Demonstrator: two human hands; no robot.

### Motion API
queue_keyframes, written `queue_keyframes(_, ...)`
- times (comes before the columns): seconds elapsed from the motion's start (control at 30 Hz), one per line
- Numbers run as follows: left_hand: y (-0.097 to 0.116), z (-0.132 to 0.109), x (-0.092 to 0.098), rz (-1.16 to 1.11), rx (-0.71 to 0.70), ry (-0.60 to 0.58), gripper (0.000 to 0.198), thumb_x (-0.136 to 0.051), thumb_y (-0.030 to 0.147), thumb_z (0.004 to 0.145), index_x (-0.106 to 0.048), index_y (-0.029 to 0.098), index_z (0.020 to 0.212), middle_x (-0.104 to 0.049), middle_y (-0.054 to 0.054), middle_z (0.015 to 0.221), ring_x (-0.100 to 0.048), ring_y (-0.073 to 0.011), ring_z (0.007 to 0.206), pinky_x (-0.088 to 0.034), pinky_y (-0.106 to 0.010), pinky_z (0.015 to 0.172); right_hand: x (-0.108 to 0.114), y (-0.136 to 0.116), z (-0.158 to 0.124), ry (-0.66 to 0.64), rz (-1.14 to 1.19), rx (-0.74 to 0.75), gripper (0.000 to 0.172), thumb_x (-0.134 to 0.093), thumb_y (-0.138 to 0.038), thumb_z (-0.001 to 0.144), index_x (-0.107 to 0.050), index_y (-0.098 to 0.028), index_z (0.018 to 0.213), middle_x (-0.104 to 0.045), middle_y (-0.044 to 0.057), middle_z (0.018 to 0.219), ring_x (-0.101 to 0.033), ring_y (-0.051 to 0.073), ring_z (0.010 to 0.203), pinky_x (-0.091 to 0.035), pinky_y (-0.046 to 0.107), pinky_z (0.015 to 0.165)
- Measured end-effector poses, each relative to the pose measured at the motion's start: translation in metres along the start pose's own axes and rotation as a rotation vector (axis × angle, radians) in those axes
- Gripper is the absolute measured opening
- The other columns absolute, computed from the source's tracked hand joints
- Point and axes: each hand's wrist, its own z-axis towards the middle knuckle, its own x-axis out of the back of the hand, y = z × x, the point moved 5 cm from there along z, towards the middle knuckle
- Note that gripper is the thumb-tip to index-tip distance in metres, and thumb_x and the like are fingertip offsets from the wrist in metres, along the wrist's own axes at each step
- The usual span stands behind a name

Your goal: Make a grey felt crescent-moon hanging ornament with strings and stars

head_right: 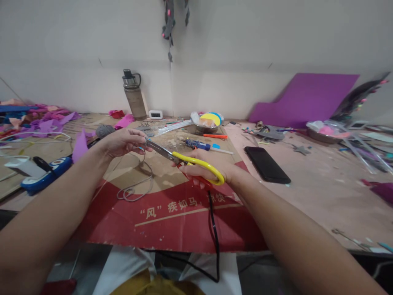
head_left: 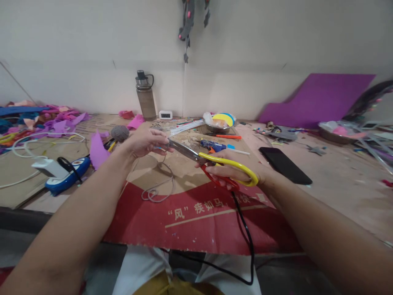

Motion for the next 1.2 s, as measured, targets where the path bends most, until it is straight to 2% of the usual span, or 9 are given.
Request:
queue_keyframes(0.13,-0.002,0.002,0.001,0.029,0.006,0.002,0.016,-0.076,0.017,0.062,-0.065,0.012,0.073,-0.072,-0.009,0.071,-0.071,-0.0235,0.074,-0.057,-0.026,0.057,0.003,0.0,-0.001,0.002,-0.096,-0.021,0.032,-0.049,-0.034,0.087,-0.059,-0.019,0.114,-0.054,-0.004,0.055,-0.053,0.011,0.041,-0.043,0.019,0.037)
queue_keyframes(0.33,-0.005,0.004,0.002,0.062,0.045,-0.021,0.017,-0.077,0.018,0.059,-0.067,0.013,0.073,-0.072,-0.01,0.071,-0.072,-0.0233,0.071,-0.058,-0.028,0.059,0.003,0.002,-0.001,0.038,-0.113,-0.096,0.037,-0.053,-0.036,0.083,-0.063,-0.021,0.115,-0.052,-0.003,0.056,-0.052,0.011,0.042,-0.039,0.018,0.035)
queue_keyframes(0.53,-0.005,0.002,0.001,0.071,0.068,-0.021,0.016,-0.078,0.018,0.057,-0.068,0.012,0.069,-0.071,-0.012,0.068,-0.071,-0.0231,0.067,-0.057,-0.027,0.057,0.008,-0.002,0.001,0.09,-0.285,0.056,0.032,-0.058,-0.033,0.078,-0.071,-0.022,0.105,-0.06,-0.001,0.064,-0.051,0.012,0.053,-0.037,0.021,0.047)
queue_keyframes(0.63,-0.009,0.004,0.001,0.073,0.092,-0.048,0.018,-0.079,0.02,0.056,-0.069,0.012,0.068,-0.072,-0.013,0.068,-0.071,-0.0243,0.068,-0.057,-0.028,0.057,0.009,-0.003,0.002,0.079,-0.36,0.086,0.032,-0.058,-0.031,0.076,-0.071,-0.022,0.104,-0.062,-0.001,0.068,-0.051,0.013,0.058,-0.037,0.022,0.052)
queue_keyframes(0.77,-0.013,0.006,0.002,0.107,0.11,-0.065,0.018,-0.08,0.022,0.056,-0.07,0.012,0.068,-0.072,-0.013,0.068,-0.07,-0.0237,0.065,-0.057,-0.029,0.057,0.007,-0.004,0.002,0.061,-0.358,0.113,0.029,-0.059,-0.029,0.073,-0.072,-0.022,0.098,-0.06,-0.002,0.064,-0.049,0.014,0.057,-0.035,0.022,0.052)
queue_keyframes(0.87,-0.014,0.006,0.002,0.132,0.118,-0.066,0.018,-0.079,0.022,0.057,-0.071,0.012,0.069,-0.072,-0.014,0.069,-0.07,-0.0235,0.065,-0.056,-0.03,0.058,0.005,-0.006,0.001,0.07,-0.346,0.112,0.029,-0.058,-0.028,0.072,-0.072,-0.021,0.096,-0.058,-0.003,0.061,-0.047,0.013,0.055,-0.033,0.022,0.051)
queue_keyframes(1.03,-0.015,0.008,0.0,0.139,0.128,-0.062,0.014,-0.077,0.021,0.057,-0.07,0.013,0.065,-0.071,-0.014,0.068,-0.069,-0.0218,0.062,-0.055,-0.028,0.055,0.005,-0.003,0.0,0.051,-0.438,0.023,0.034,-0.054,-0.024,0.074,-0.07,-0.02,0.104,-0.052,-0.004,0.057,-0.041,0.01,0.049,-0.028,0.022,0.049)
queue_keyframes(1.2,-0.017,0.009,-0.002,0.125,0.131,-0.035,0.013,-0.077,0.02,0.055,-0.07,0.014,0.064,-0.071,-0.012,0.068,-0.068,-0.0221,0.066,-0.054,-0.029,0.056,0.005,-0.006,0.0,0.067,-0.464,0.038,0.032,-0.054,-0.023,0.075,-0.07,-0.02,0.102,-0.049,-0.005,0.057,-0.038,0.009,0.05,-0.027,0.022,0.049)
